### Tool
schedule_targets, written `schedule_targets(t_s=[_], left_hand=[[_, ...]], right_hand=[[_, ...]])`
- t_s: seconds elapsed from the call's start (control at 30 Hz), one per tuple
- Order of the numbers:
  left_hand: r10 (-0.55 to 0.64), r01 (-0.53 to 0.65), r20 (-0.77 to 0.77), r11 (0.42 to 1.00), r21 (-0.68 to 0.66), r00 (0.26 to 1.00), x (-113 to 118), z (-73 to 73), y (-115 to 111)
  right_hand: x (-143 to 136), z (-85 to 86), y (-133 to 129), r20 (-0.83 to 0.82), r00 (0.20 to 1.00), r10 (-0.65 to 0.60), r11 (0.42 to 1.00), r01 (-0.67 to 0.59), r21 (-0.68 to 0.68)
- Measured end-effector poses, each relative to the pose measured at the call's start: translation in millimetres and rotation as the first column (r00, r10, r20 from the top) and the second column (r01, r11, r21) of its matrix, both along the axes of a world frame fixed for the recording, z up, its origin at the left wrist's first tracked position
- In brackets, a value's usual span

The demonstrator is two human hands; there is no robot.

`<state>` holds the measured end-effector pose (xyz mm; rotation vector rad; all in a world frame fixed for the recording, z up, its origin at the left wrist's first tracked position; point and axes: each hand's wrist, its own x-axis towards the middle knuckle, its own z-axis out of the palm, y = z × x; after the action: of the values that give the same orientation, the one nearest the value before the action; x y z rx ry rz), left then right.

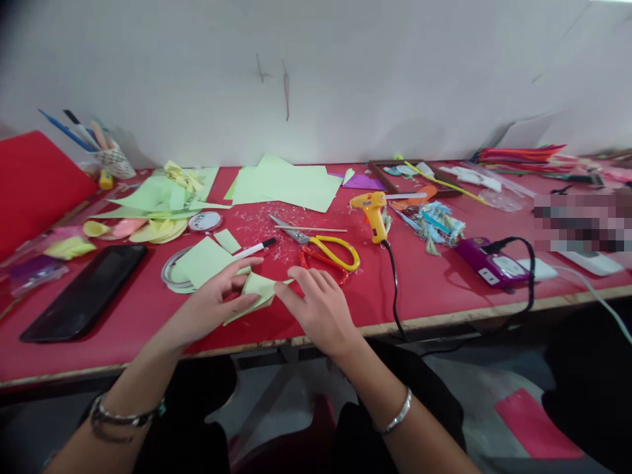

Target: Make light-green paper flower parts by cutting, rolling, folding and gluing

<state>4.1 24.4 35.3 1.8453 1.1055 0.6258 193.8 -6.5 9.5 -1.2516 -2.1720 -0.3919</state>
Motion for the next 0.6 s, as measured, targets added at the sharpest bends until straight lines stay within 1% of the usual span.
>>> schedule_targets(t_s=[0.03, 0.07, 0.13, 0.23, 0.3, 0.37, 0.47, 0.53, 0.6], left_hand=[[0.029, -0.028, -0.012, 0.996, 0.085, 1.0, 0, 0.1, 0], [0.058, -0.052, -0.023, 0.98, 0.19, 0.998, -1, 0.2, 0], [0.078, -0.057, -0.041, 0.925, 0.377, 0.996, -1, 0.2, 0], [0.049, 0.042, -0.15, 0.836, 0.547, 0.987, 2, -1.4, -1], [0.076, 0.122, -0.269, 0.752, 0.648, 0.96, 5, -4.2, -2], [0.132, 0.193, -0.365, 0.66, 0.726, 0.922, 8, -7.6, -3], [0.198, 0.255, -0.42, 0.549, 0.796, 0.885, 11, -10.2, -4], [0.216, 0.275, -0.429, 0.506, 0.817, 0.877, 10, -9.6, -4], [0.233, 0.276, -0.432, 0.495, 0.824, 0.871, 7, -7.9, -2]], right_hand=[[0, 2.9, 0, -0.021, 1.0, 0.01, 1.0, -0.009, 0.012], [-1, 5.0, 0, -0.039, 0.999, 0.02, 1.0, -0.02, 0.014], [-1, 6.6, 2, -0.056, 0.998, 0.037, 0.999, -0.038, -0.017], [-3, 3.9, 5, -0.068, 0.996, 0.053, 0.992, -0.06, -0.109], [-5, 1.1, 6, -0.129, 0.989, 0.077, 0.981, -0.098, -0.166], [-8, -0.7, 5, -0.228, 0.969, 0.098, 0.963, -0.15, -0.224], [-11, 0.2, 4, -0.364, 0.927, 0.087, 0.919, -0.216, -0.331], [-12, 3.1, 2, -0.441, 0.895, 0.06, 0.882, -0.254, -0.397], [-11, 6.6, 2, -0.512, 0.858, 0.031, 0.855, -0.289, -0.432]])
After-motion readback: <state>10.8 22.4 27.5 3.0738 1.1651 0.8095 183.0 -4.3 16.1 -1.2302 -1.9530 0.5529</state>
